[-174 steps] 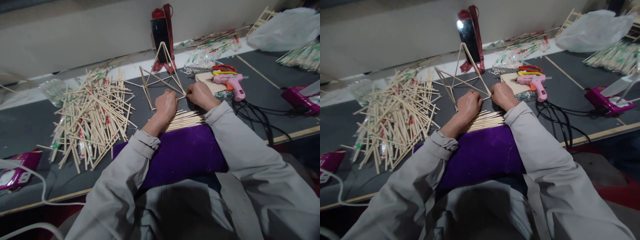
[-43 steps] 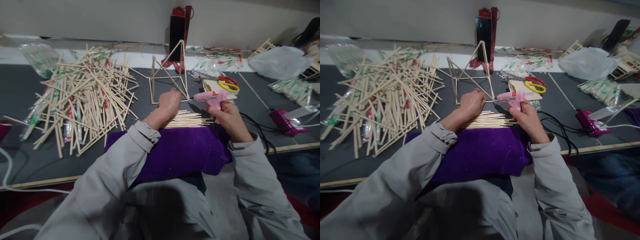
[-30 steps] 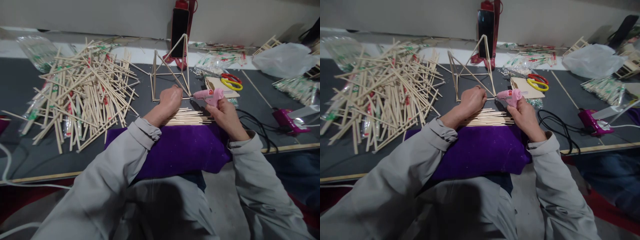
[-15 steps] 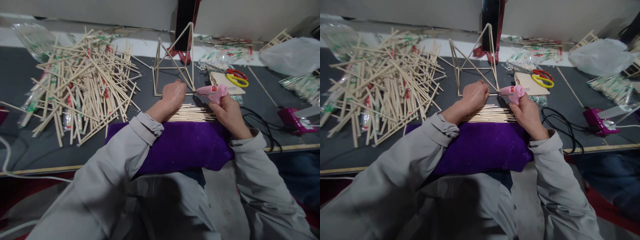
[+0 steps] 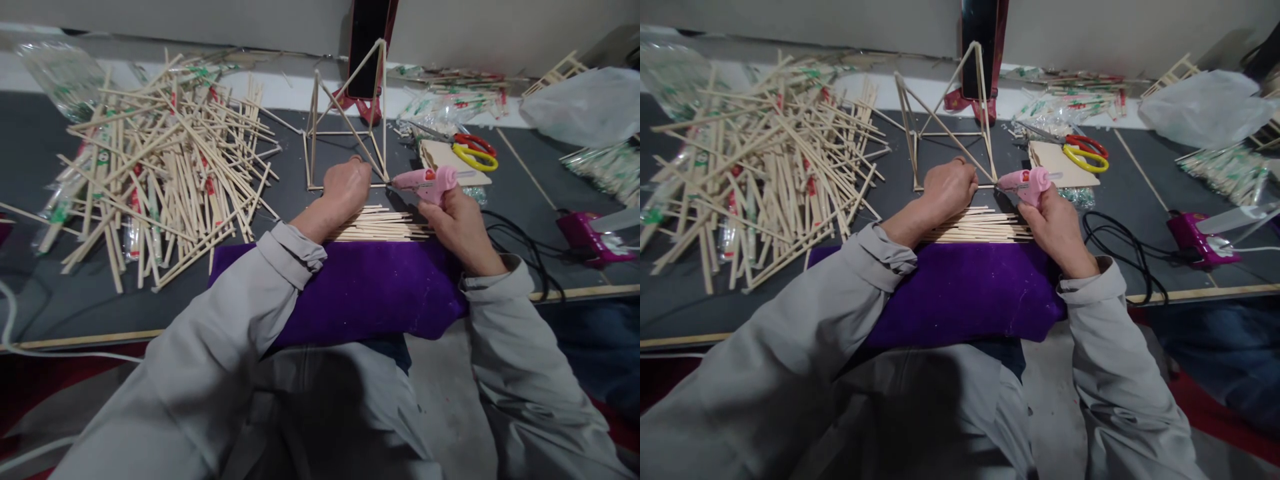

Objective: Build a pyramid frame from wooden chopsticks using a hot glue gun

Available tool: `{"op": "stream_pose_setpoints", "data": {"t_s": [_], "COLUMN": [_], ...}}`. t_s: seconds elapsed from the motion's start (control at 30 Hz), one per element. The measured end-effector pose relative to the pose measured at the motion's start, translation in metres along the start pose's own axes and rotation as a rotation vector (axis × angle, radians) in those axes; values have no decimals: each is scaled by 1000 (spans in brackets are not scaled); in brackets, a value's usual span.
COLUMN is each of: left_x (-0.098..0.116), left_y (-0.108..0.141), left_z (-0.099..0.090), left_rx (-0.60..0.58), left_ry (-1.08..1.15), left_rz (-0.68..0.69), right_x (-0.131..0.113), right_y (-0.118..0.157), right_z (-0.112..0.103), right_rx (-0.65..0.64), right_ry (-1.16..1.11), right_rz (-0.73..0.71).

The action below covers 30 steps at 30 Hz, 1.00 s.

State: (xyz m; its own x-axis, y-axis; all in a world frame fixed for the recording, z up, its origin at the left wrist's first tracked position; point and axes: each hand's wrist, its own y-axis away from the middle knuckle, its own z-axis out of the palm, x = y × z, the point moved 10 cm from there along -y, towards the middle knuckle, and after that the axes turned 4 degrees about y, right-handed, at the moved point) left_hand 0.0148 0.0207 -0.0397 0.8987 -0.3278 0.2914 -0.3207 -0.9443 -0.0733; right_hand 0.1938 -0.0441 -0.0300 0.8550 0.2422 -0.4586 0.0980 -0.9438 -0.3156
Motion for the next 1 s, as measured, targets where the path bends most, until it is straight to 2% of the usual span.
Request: {"op": "stream_pose_setpoints", "data": {"t_s": [0.2,0.43,0.77,1.0], "left_x": [0,-1,-1,-2], "left_y": [0,-2,0,-1], "left_z": [1,2,1,2], "left_rx": [2,2,7,15], "left_ry": [17,21,4,12], "left_rz": [-11,-8,-27,-15], "right_x": [13,14,11,13], "right_y": [0,0,0,-1], "right_z": [1,0,-2,1], "right_rx": [10,-3,19,-18], "right_ry": [-30,-56,-64,-52], "right_rz": [61,107,78,86]}}
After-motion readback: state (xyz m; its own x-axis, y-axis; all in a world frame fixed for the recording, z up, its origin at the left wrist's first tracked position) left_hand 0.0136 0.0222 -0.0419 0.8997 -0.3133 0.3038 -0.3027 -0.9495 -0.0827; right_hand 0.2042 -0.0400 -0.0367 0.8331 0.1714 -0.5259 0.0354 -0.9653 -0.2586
